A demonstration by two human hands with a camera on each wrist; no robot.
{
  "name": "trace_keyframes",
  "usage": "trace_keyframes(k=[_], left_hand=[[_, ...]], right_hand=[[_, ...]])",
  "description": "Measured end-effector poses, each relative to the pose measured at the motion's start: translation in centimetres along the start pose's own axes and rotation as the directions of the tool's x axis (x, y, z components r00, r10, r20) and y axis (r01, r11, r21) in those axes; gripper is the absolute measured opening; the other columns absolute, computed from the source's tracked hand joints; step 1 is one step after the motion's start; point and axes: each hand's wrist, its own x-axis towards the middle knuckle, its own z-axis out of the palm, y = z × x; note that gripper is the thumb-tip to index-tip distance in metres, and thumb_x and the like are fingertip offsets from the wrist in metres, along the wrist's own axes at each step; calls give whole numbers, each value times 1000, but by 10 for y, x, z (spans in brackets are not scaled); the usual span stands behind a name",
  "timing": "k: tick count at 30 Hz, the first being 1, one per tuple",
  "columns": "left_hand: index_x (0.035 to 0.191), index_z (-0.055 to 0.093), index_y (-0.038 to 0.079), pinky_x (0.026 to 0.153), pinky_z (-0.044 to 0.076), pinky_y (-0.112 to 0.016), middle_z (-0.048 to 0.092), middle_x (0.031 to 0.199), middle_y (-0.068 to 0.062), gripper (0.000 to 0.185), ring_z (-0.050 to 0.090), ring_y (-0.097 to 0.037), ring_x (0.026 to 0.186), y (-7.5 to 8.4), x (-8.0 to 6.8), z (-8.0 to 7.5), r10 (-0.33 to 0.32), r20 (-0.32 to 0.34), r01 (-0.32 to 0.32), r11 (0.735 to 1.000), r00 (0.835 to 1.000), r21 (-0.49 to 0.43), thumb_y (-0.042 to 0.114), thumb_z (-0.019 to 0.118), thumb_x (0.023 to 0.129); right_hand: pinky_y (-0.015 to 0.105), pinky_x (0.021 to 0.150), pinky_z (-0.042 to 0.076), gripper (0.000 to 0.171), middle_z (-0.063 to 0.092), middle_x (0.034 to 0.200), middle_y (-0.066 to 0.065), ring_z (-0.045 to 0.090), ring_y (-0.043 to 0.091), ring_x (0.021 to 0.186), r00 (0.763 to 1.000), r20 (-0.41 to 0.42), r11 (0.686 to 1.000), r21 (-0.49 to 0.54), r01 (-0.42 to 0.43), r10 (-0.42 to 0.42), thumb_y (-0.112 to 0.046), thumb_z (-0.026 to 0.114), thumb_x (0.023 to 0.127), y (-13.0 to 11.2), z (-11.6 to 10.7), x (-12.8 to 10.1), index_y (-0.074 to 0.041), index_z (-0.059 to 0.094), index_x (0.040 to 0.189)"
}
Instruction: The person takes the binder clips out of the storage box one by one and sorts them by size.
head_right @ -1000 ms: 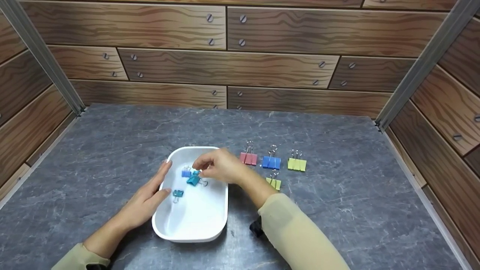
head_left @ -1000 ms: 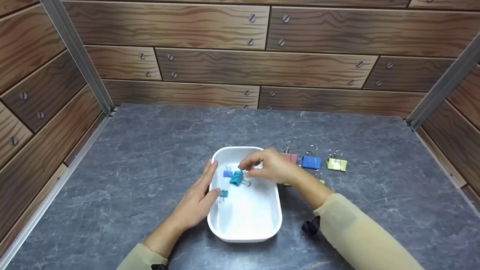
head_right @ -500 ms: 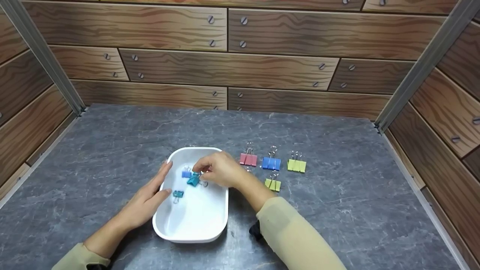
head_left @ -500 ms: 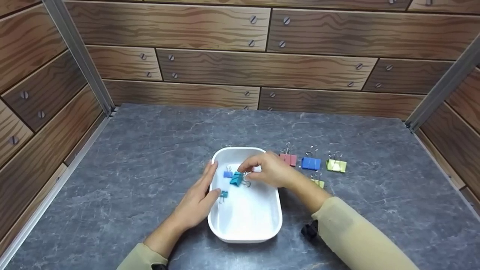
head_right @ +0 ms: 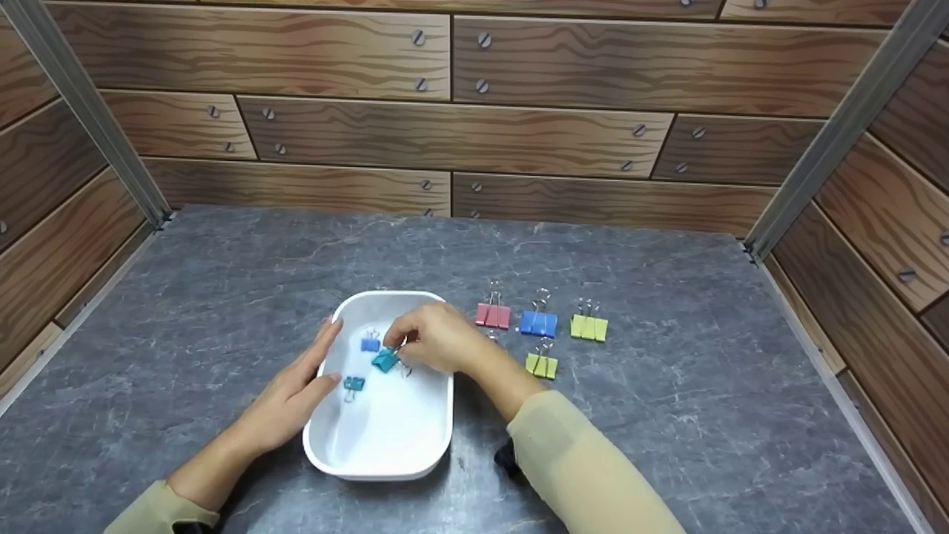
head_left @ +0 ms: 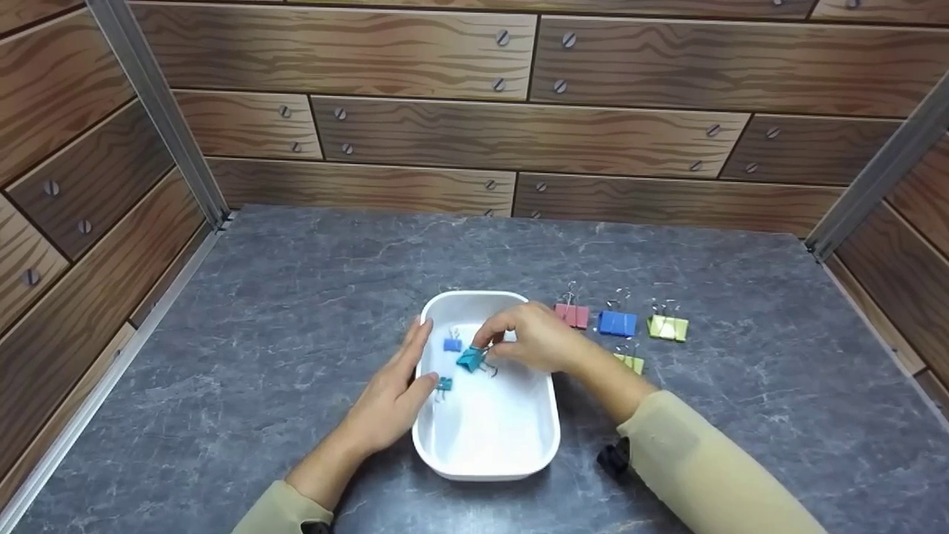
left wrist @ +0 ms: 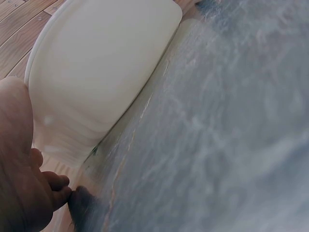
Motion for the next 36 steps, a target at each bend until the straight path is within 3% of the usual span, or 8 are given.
trace_keyframes(k=[9, 19, 29, 36], left_hand=[[171, 21, 19, 127, 22, -55, 14, 176, -13, 71, 20, -30, 160, 1, -1, -1, 1, -4, -1, 1000, 1000, -1, 20, 52, 108], [171, 21, 17, 127, 21, -56, 14, 176, -12, 70, 18, -30, 161, 1, 0, 0, 7, 1, -7, 1000, 1000, -6, 19, 51, 108], [171, 22, 17, 127, 22, -56, 15, 176, -13, 70, 19, -31, 160, 0, -2, 0, 13, -10, -13, 1000, 1000, -9, 20, 52, 108], [171, 22, 17, 127, 21, -56, 14, 176, -15, 71, 18, -31, 160, 0, -1, 0, 8, -4, -8, 1000, 1000, -10, 20, 52, 108]], right_hand=[[36, 83, 55, 14, 80, 98, -7, 71, 11, 91, 1000, -7, 998, -52, 26, -26, -10, 85, 88, -1, 1, 0, -18, 87, 100], [35, 82, 55, 9, 80, 99, -9, 71, 9, 92, 998, -40, 996, -78, 46, -50, -16, 84, 91, 0, 3, -2, -21, 87, 98], [48, 85, 58, 5, 80, 98, -9, 69, 9, 90, 998, -58, 1000, 8, 28, -27, -17, 80, 95, 1, 5, -2, -17, 85, 97], [48, 85, 57, 7, 79, 98, -13, 67, 9, 91, 998, -67, 998, 55, -13, 16, -17, 79, 96, 1, 6, -4, -19, 84, 98]])
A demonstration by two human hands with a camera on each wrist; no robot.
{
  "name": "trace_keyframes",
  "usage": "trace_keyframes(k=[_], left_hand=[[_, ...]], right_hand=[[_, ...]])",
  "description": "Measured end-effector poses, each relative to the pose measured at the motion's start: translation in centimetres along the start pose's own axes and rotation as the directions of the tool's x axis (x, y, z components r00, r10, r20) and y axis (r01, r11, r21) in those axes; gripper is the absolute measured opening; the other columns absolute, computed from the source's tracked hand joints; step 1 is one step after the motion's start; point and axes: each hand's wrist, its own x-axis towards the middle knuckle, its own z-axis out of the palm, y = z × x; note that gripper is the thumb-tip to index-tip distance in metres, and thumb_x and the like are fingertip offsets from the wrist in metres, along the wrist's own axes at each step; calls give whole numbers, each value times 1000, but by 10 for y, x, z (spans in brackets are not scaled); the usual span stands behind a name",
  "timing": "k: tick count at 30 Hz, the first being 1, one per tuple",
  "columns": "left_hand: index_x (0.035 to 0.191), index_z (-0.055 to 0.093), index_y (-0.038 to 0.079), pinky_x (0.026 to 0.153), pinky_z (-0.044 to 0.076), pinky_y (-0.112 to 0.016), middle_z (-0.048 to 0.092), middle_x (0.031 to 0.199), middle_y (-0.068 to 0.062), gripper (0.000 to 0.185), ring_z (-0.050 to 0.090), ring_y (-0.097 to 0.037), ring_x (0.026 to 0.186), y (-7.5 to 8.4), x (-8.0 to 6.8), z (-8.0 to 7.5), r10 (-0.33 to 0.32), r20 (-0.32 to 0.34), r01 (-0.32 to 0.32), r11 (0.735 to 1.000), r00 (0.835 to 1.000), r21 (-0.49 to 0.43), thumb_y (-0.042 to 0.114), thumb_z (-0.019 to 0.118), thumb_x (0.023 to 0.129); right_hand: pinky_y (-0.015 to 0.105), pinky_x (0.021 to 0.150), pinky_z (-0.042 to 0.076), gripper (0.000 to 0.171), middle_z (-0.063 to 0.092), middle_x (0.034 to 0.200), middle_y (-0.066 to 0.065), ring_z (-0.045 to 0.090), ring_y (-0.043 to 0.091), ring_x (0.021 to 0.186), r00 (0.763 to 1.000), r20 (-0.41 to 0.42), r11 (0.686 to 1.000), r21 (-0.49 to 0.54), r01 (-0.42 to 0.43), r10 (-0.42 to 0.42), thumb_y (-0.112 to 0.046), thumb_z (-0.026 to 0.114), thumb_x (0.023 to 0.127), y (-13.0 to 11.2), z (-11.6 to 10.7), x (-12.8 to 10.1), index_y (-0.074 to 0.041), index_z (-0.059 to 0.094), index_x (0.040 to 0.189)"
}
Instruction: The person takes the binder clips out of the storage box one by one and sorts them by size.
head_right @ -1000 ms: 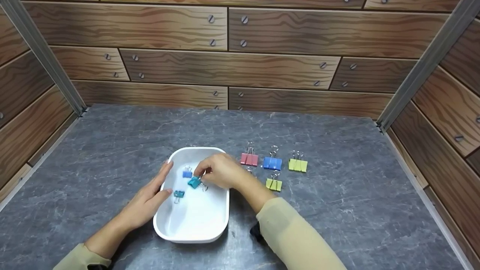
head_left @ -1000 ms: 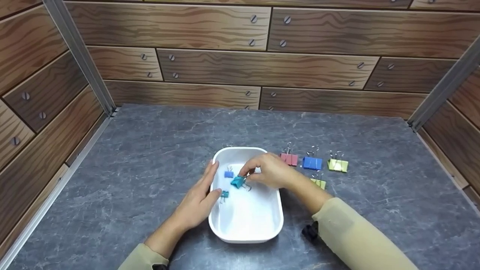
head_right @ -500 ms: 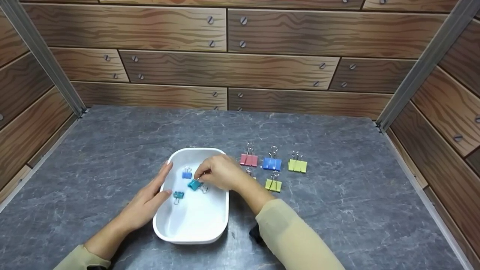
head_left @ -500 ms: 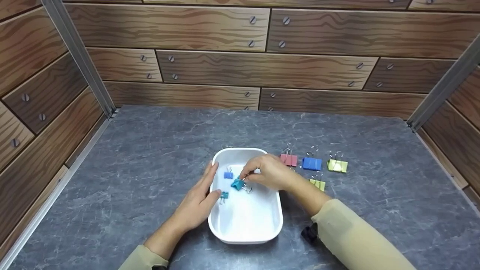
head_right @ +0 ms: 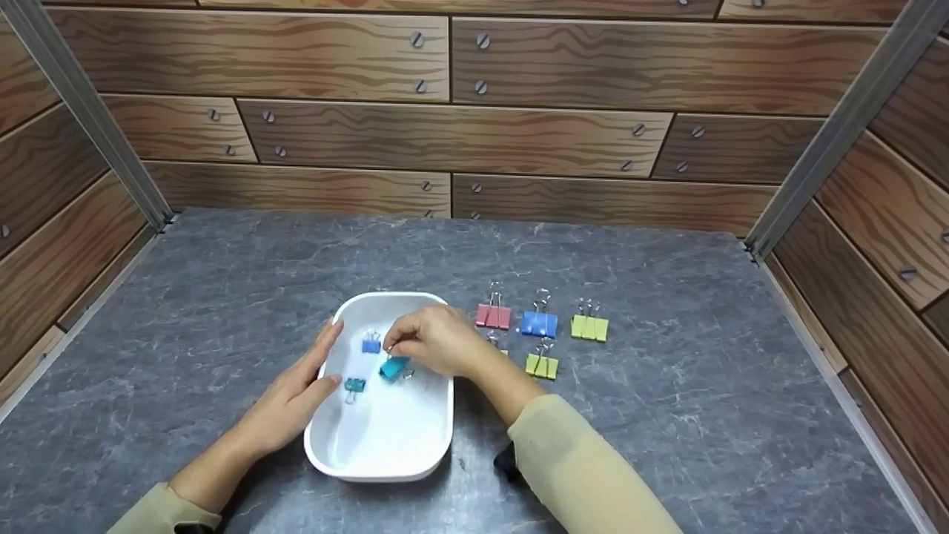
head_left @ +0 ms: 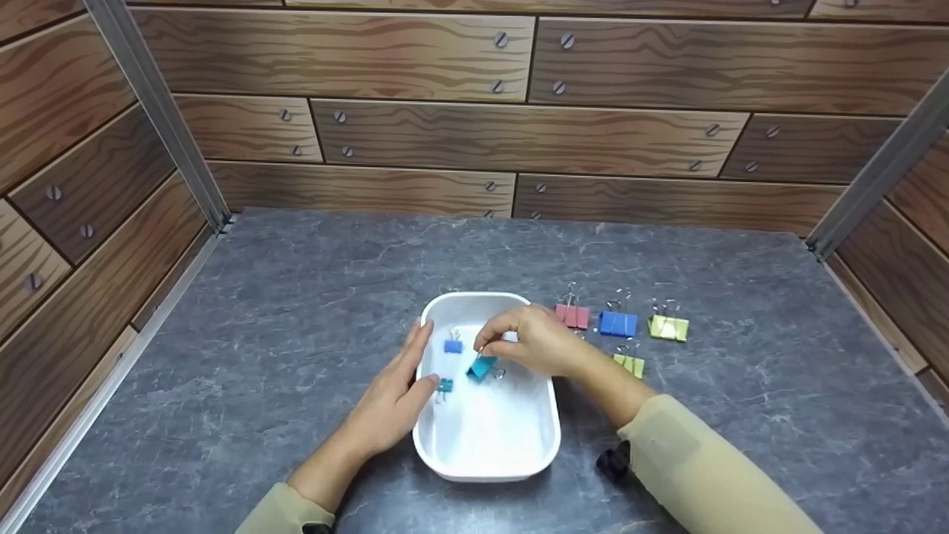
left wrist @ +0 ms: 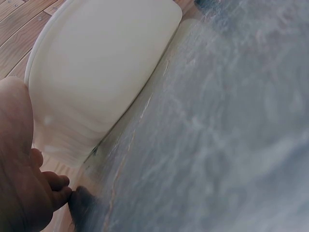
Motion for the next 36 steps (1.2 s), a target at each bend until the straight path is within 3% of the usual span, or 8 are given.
trace_keyframes(k=[8, 12, 15, 21, 24, 28, 36], left_hand=[[171, 22, 18, 127, 21, -56, 14, 176, -15, 71, 18, -31, 160, -1, 0, 0, -1, 0, 1, 1000, 1000, 3, 20, 52, 108], [171, 22, 17, 127, 21, -54, 15, 176, -14, 71, 18, -30, 161, -1, 0, 0, 8, -1, -8, 1000, 1000, -1, 20, 52, 108], [171, 22, 17, 127, 21, -54, 15, 176, -13, 70, 18, -30, 161, -1, 0, 0, 5, -1, -5, 1000, 1000, -1, 20, 52, 108], [171, 23, 17, 127, 21, -54, 15, 176, -13, 70, 18, -30, 161, 0, 1, 0, -3, 0, 3, 1000, 1000, 6, 20, 52, 108], [171, 23, 18, 127, 21, -54, 15, 176, -12, 70, 18, -29, 161, 0, 2, 0, -3, -2, 3, 1000, 1000, 6, 20, 52, 108], [171, 24, 17, 128, 21, -53, 16, 176, -13, 70, 18, -29, 161, 0, 1, 0, 5, -7, -5, 1000, 1000, 8, 20, 53, 108], [171, 24, 16, 127, 21, -53, 15, 176, -12, 70, 19, -31, 160, 0, -1, 0, 20, -12, -20, 1000, 1000, 10, 20, 53, 107]], right_hand=[[35, 82, 54, 7, 78, 92, -12, 66, 9, 87, 999, -32, 991, 129, -36, 40, -15, 77, 98, -3, 0, -1, -17, 83, 101], [41, 85, 54, 9, 78, 91, -9, 66, 11, 86, 998, -46, 981, 190, -37, 47, -16, 76, 99, -4, -3, 0, -13, 83, 103], [40, 84, 53, 12, 78, 92, -5, 65, 14, 86, 996, -66, 973, 229, -37, 53, -16, 76, 99, -3, -5, 1, -8, 83, 105], [29, 74, 56, 16, 78, 94, 6, 66, 15, 81, 988, -134, 927, 373, -22, 77, -11, 75, 100, -6, -11, 0, 2, 80, 108], [27, 72, 58, 15, 79, 96, 9, 70, 15, 82, 981, -167, 904, 427, -18, 99, -10, 73, 101, -10, -20, -4, 1, 80, 109], [27, 71, 59, 13, 79, 98, 8, 72, 17, 83, 968, -217, 904, 426, -24, 128, -12, 74, 100, -16, -37, -12, -4, 80, 108], [24, 68, 57, 13, 77, 94, 12, 69, 15, 77, 943, -279, 918, 392, -60, 181, -11, 76, 99, -9, -77, -44, -1, 80, 107]])
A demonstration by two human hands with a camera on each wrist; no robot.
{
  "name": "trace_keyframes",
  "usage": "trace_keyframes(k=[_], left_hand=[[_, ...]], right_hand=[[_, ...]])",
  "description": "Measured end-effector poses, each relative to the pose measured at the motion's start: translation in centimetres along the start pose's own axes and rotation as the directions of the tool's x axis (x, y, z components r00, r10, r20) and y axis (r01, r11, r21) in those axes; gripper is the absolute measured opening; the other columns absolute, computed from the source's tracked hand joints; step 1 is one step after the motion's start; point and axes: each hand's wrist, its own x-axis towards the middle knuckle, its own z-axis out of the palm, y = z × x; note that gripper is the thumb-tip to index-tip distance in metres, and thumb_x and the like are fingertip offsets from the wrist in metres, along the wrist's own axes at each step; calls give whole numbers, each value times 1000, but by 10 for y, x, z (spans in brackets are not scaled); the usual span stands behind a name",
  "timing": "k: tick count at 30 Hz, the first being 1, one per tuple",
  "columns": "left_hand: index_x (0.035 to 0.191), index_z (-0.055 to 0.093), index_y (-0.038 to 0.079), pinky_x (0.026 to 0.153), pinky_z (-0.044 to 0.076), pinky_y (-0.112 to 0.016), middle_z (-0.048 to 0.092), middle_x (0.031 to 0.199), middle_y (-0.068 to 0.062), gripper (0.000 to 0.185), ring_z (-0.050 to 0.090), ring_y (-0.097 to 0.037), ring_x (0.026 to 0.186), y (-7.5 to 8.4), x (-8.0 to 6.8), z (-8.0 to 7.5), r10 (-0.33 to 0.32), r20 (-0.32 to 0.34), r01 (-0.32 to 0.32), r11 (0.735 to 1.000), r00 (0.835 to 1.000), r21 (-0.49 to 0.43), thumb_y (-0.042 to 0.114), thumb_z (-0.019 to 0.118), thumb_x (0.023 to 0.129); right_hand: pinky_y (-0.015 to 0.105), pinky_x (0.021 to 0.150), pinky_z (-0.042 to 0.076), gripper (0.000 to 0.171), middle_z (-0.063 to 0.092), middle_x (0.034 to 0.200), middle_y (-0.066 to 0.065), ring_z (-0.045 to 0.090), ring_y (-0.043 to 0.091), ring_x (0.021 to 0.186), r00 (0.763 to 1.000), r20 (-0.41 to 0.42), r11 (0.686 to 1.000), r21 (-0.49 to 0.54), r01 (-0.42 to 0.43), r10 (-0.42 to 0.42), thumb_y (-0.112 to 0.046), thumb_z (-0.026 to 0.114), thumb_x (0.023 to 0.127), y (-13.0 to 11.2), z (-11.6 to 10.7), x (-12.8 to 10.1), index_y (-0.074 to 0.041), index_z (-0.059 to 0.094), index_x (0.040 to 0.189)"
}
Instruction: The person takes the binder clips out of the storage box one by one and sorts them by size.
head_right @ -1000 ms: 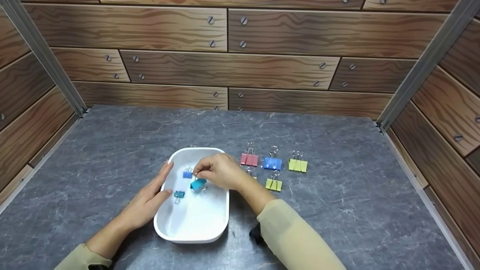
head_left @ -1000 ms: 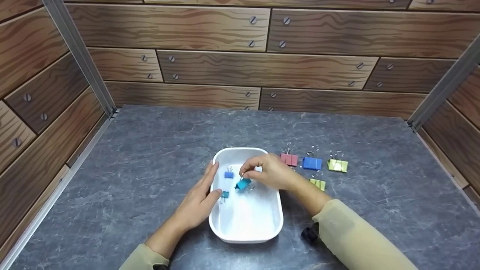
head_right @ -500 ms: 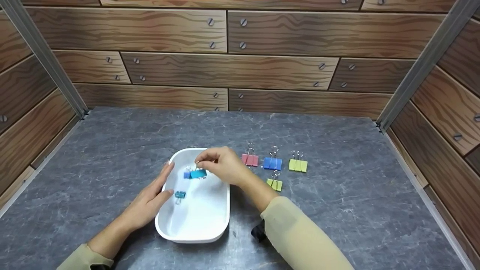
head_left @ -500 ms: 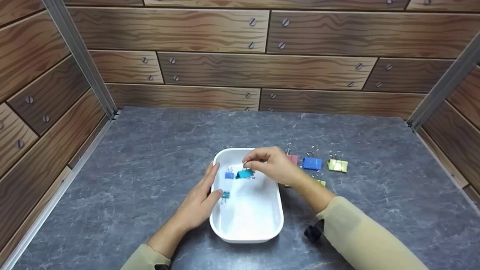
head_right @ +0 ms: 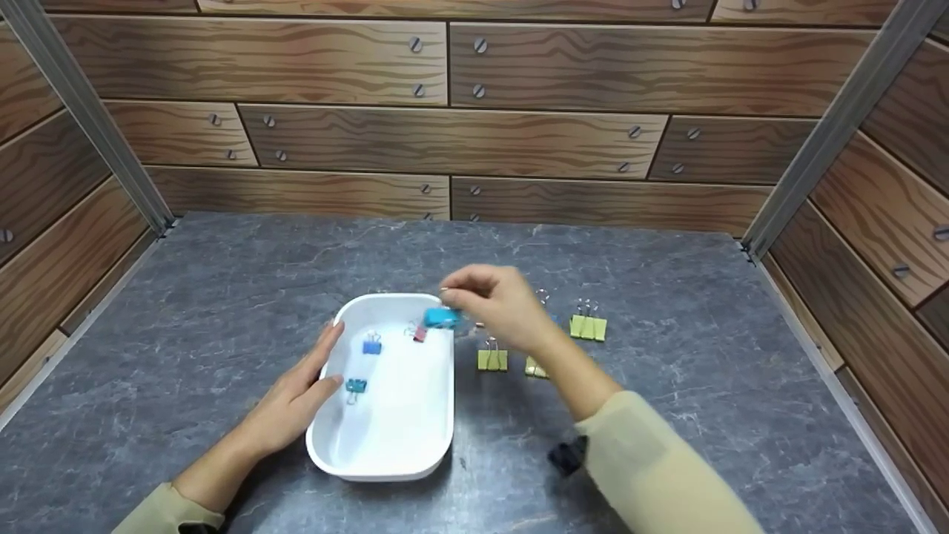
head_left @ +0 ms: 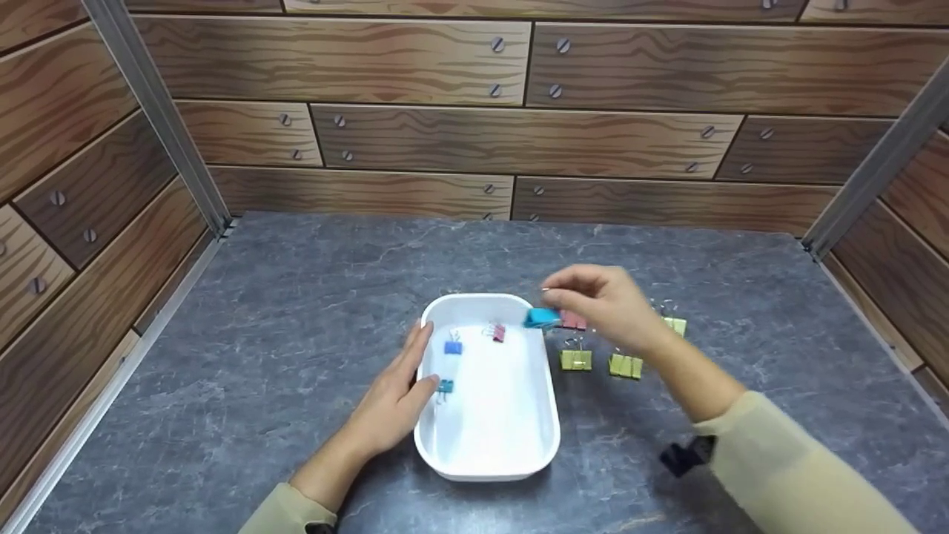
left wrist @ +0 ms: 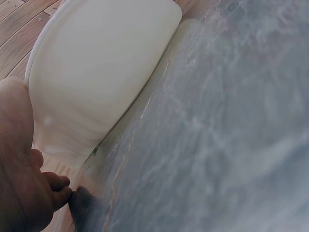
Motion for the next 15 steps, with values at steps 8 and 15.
trace_keyframes(k=[8, 15], left_hand=[[171, 22, 17, 127, 21, -54, 14, 176, -13, 69, 17, -30, 161, 0, 2, 1, -18, 14, 18, 1000, 1000, -16, 18, 51, 108], [171, 23, 15, 127, 20, -54, 15, 176, -14, 69, 18, -31, 161, -2, 2, 0, 1, 10, -1, 1000, 1000, -11, 17, 52, 108]], right_hand=[[26, 73, 58, 15, 78, 97, 10, 70, 15, 84, 996, -48, 990, -119, -75, 70, -14, 75, 101, 13, -52, -28, -3, 80, 110], [28, 78, 60, 22, 77, 102, 12, 72, 17, 90, 985, -60, 973, -158, -167, 159, -18, 73, 102, 34, -84, -51, -1, 78, 115]])
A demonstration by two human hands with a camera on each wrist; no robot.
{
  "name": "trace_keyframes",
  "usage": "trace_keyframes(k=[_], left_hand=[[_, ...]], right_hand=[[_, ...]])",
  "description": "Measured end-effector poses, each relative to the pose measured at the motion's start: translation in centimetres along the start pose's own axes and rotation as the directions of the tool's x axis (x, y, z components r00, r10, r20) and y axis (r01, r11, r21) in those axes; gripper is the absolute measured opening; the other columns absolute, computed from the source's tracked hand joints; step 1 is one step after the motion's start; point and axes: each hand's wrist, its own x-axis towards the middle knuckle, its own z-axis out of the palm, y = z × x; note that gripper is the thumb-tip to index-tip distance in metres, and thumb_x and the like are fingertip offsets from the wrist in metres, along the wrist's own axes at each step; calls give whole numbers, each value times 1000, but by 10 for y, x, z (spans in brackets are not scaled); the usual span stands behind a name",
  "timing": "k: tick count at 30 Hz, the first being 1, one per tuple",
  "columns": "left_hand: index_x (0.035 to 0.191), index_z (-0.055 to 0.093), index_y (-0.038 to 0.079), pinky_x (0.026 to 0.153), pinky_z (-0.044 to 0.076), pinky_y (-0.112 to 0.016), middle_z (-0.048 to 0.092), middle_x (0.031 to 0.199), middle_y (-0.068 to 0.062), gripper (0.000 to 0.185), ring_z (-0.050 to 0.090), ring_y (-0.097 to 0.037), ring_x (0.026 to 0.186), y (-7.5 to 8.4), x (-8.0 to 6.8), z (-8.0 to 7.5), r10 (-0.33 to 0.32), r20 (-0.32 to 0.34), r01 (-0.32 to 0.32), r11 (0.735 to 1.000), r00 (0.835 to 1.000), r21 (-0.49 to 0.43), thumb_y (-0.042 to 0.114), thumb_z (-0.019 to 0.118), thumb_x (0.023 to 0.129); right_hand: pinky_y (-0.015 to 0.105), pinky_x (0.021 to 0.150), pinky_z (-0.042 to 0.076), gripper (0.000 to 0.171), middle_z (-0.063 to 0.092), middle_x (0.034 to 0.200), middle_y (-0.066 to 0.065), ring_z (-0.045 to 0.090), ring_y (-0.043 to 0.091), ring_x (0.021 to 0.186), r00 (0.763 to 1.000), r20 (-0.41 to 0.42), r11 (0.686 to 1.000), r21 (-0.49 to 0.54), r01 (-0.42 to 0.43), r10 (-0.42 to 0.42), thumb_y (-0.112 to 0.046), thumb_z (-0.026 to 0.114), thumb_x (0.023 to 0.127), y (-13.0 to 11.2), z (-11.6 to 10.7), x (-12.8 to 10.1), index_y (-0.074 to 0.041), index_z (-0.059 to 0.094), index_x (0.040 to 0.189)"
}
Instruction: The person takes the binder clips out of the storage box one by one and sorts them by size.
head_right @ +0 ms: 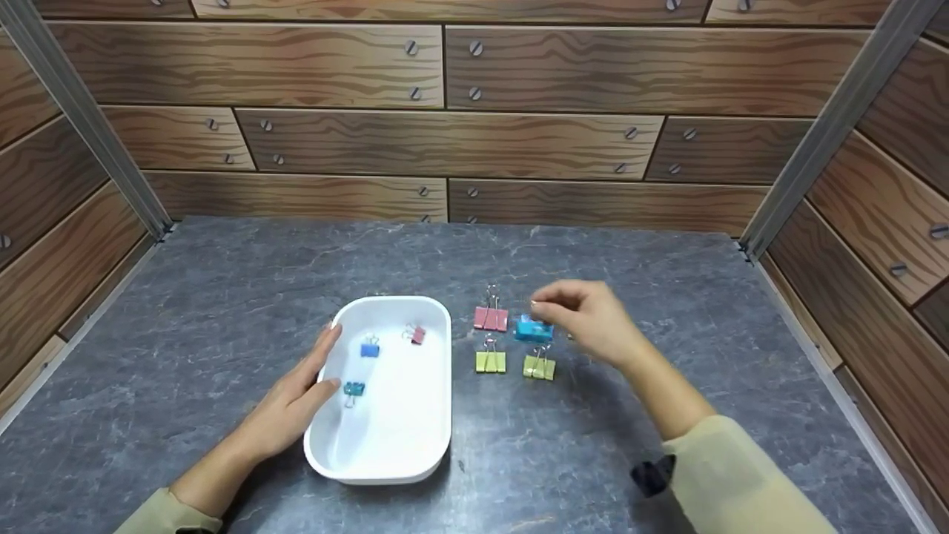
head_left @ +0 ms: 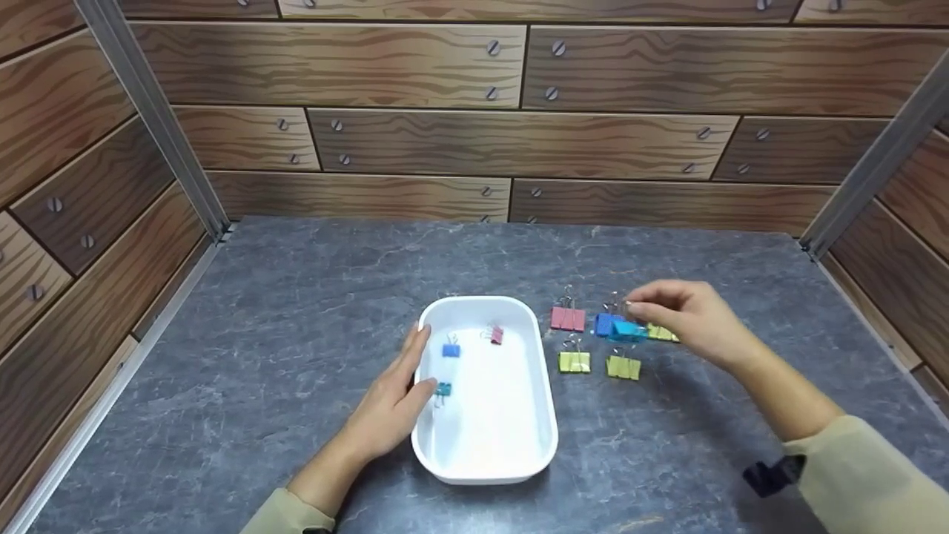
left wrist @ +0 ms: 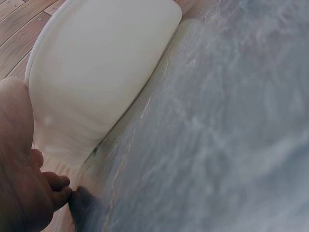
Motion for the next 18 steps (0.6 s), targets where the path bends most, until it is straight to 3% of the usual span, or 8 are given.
trace_keyframes(k=[6, 13, 18], left_hand=[[171, 23, 14, 127, 20, -54, 15, 176, -13, 69, 17, -31, 161, 0, -1, 0, 3, -2, -3, 1000, 1000, 3, 18, 53, 108], [171, 22, 16, 127, 20, -55, 15, 176, -14, 70, 18, -30, 161, 0, -1, 0, -4, 0, 4, 1000, 1000, 5, 19, 53, 108], [171, 23, 16, 127, 20, -54, 15, 176, -14, 69, 18, -30, 161, 0, -1, 0, -2, -4, 2, 1000, 1000, 5, 19, 52, 108]], right_hand=[[28, 78, 60, 30, 77, 104, 10, 71, 14, 91, 997, -5, 997, -15, -79, 79, -20, 72, 103, 24, -16, -13, 4, 75, 121], [26, 76, 60, 31, 77, 98, 2, 70, 8, 85, 991, -10, 991, 22, -131, 132, -11, 70, 103, 54, -30, -23, 13, 70, 122], [26, 74, 60, 32, 76, 97, -1, 68, 7, 83, 982, -10, 982, -4, -188, 188, -13, 70, 103, 69, -36, -27, 12, 70, 123]])
